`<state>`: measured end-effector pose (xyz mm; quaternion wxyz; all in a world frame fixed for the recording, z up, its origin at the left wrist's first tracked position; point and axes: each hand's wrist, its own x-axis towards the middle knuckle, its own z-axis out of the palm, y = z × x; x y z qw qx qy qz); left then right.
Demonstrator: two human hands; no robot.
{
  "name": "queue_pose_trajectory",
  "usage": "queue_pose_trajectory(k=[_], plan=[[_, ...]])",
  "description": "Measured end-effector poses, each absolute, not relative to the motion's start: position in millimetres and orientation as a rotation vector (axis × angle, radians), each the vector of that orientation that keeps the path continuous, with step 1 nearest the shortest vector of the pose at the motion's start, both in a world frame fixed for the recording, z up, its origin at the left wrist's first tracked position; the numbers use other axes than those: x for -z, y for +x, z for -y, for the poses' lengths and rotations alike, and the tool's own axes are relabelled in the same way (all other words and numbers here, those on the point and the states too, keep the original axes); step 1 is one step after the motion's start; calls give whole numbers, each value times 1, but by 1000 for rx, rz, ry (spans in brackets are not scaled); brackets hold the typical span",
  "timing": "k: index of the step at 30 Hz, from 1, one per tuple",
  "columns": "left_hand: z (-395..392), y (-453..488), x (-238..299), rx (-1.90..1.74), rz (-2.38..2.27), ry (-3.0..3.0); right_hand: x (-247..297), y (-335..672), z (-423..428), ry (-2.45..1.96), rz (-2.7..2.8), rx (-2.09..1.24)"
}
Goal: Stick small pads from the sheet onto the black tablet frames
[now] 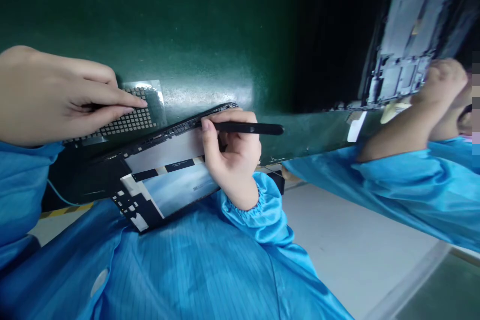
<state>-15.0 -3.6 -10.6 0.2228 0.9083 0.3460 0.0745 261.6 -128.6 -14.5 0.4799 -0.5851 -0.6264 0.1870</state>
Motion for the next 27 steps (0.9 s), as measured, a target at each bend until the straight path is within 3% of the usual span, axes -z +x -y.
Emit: queue_pose_trajectory(k=[4,11,22,27], plan=[[5,-14,9,-157,-956,2528,-12,262,124,-1537,1619,-538],[3,-9,6,-152,-960,2497,-22,258,73,-1381,1861,-1140],[4,-1,-6,19,-1031,2357,-13,254,65,-1378,1876,-1220],[-3,-4,-3,-37,-1029,2356,-9,265,64,-1234,1483,-1355]])
